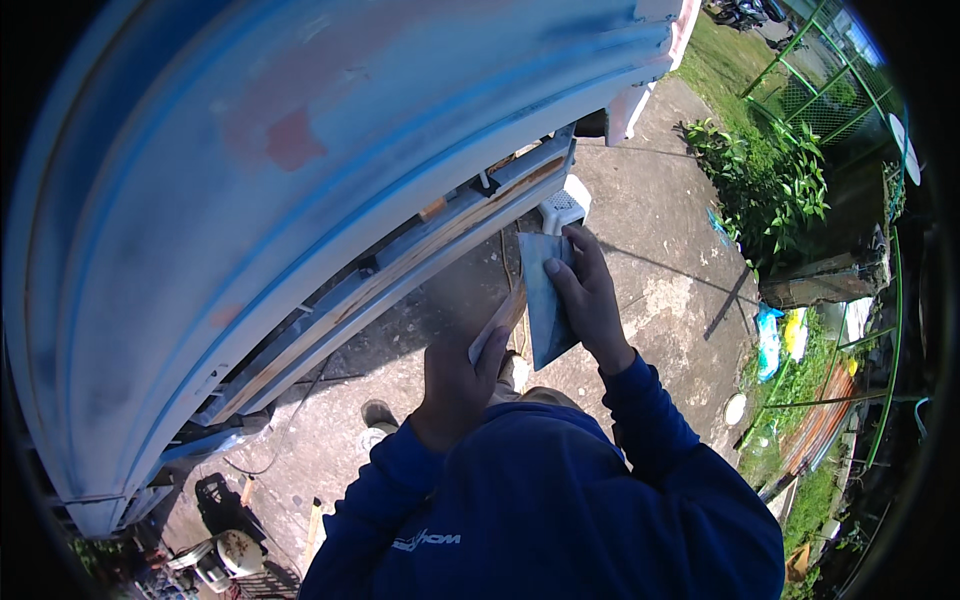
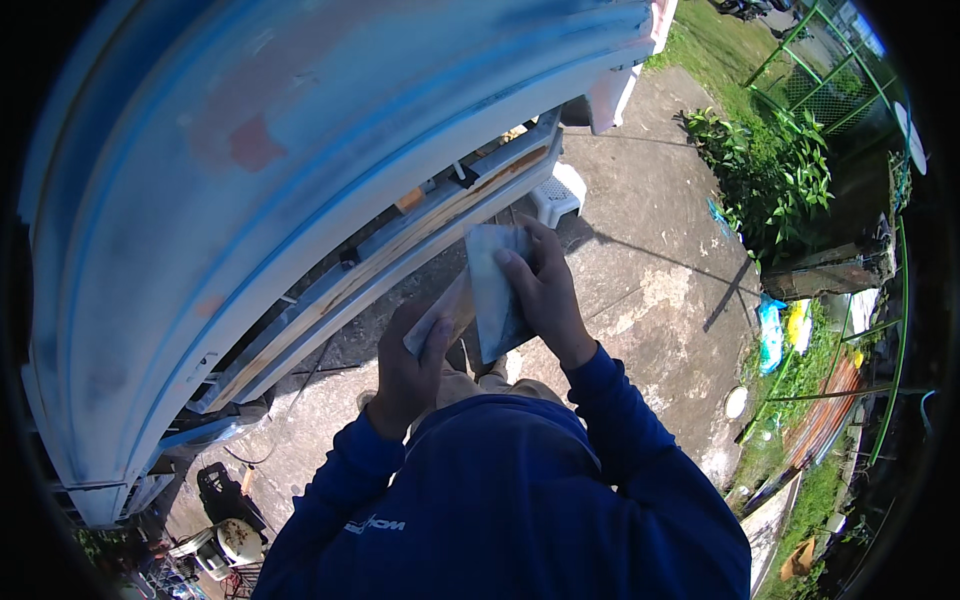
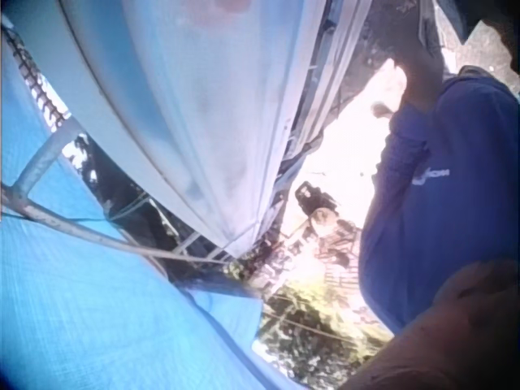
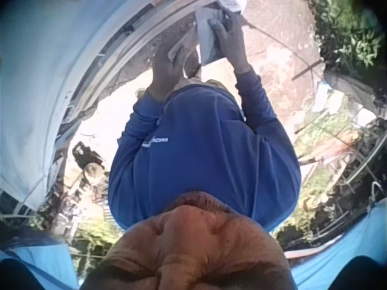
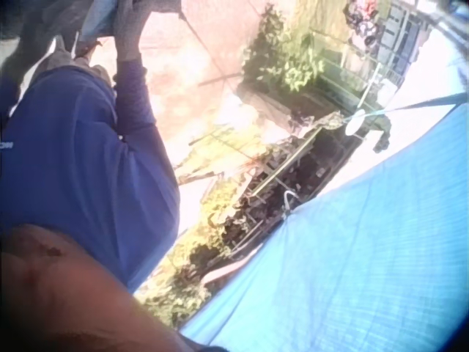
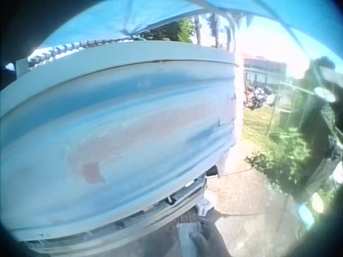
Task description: The person sands the side and rear panels of a light blue truck using a sanding block. They move along the vehicle, sanding different sections and occasionally switching sandpaper sheets.
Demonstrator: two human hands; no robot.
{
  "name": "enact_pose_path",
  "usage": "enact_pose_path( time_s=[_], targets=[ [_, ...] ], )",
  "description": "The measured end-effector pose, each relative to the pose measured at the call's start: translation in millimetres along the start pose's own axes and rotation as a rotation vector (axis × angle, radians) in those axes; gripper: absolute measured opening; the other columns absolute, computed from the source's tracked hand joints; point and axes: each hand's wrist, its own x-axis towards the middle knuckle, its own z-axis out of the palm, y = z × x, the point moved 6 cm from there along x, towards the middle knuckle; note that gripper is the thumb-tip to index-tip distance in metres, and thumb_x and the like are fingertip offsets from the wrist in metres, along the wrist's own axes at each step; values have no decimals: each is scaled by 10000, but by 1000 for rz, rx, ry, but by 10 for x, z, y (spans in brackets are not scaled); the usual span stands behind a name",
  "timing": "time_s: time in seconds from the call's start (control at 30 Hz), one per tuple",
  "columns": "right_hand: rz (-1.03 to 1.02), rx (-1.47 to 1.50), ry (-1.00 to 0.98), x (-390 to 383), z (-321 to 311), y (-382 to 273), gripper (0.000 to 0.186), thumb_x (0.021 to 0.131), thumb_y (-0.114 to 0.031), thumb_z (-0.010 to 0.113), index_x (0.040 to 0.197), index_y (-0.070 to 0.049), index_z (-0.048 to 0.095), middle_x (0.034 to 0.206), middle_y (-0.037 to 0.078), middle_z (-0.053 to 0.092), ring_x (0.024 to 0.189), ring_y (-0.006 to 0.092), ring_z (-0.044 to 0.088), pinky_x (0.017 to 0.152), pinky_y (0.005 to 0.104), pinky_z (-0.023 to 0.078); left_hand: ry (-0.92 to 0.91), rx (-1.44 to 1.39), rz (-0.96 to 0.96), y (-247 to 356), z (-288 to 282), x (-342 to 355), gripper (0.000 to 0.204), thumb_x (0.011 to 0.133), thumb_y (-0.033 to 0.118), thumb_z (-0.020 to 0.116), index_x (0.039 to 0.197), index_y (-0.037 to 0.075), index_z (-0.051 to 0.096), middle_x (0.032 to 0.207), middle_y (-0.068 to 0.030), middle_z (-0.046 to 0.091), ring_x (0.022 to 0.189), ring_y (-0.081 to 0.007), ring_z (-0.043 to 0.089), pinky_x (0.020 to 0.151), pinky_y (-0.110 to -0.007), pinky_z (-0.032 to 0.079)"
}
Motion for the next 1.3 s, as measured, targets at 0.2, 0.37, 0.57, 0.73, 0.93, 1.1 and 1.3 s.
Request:
enact_pose_path(
  time_s=[0.2, 0.37, 0.57, 0.73, 0.93, 1.1, 1.3],
  targets=[
    [365, 263, -161, -405, 117, 51, 558, 971, -267, 704, 1410, -11, 474, 1169, 133, 653, 1057, 182, 655, 929, 352, 540, 241, -830, -415, -367, 66, 89, 189, 979, 33, 617, 1163, 15, 650, 1002, -31, 676, 904, -118, 644, 804, -269, 507],
    [488, 729, -58, -227, 0, -1, 432, 992, -274, 675, 1317, -19, 549, 1189, 88, 650, 1064, 160, 653, 945, 343, 539, 130, -1076, -657, -382, 338, 15, 195, 992, 119, 644, 1138, -5, 675, 1015, -54, 685, 924, -123, 643, 834, -286, 513],
    [381, 218, -218, -110, -385, -281, 336, 987, -263, 681, 1204, -10, 635, 1064, 63, 706, 970, 143, 669, 901, 311, 538, -435, -358, -506, -407, 217, 149, 234, 977, 254, 683, 993, 29, 747, 837, -28, 680, 765, -94, 615, 727, -262, 490],
    [410, -52, -328, -178, -544, -206, 345, 983, -253, 685, 1204, 7, 638, 1024, 51, 706, 942, 122, 652, 881, 302, 528, -164, -467, -453, -650, 2, 348, 211, 1008, 230, 659, 965, 39, 737, 914, -80, 730, 766, -101, 663, 662, -292, 521],
    [372, 187, -76, -78, -788, -65, 275, 968, -150, 665, 1194, 4, 643, 1088, 77, 716, 995, 156, 682, 906, 315, 538, -330, -80, -623, -956, 64, 222, 270, 1008, 264, 631, 1074, 15, 712, 928, -115, 727, 842, -180, 690, 743, -328, 527],
    [217, 358, -111, 289, -440, -311, 284, 973, -109, 663, 1223, 18, 616, 1132, 95, 704, 1035, 172, 680, 936, 328, 539, -105, -225, -342, -1110, 446, -164, 299, 1011, 247, 626, 1209, 23, 639, 834, -92, 681, 740, -183, 660, 690, -331, 522],
    [204, 376, -303, 371, 172, -425, 345, 983, -146, 669, 1266, 31, 584, 1169, 106, 678, 1076, 184, 666, 967, 348, 536, -157, -435, -392, -1056, 95, -382, 706, 1021, 271, 613, 1601, 108, 245, 1511, -189, 423, 1209, -224, 615, 952, -348, 536]
  ],
)
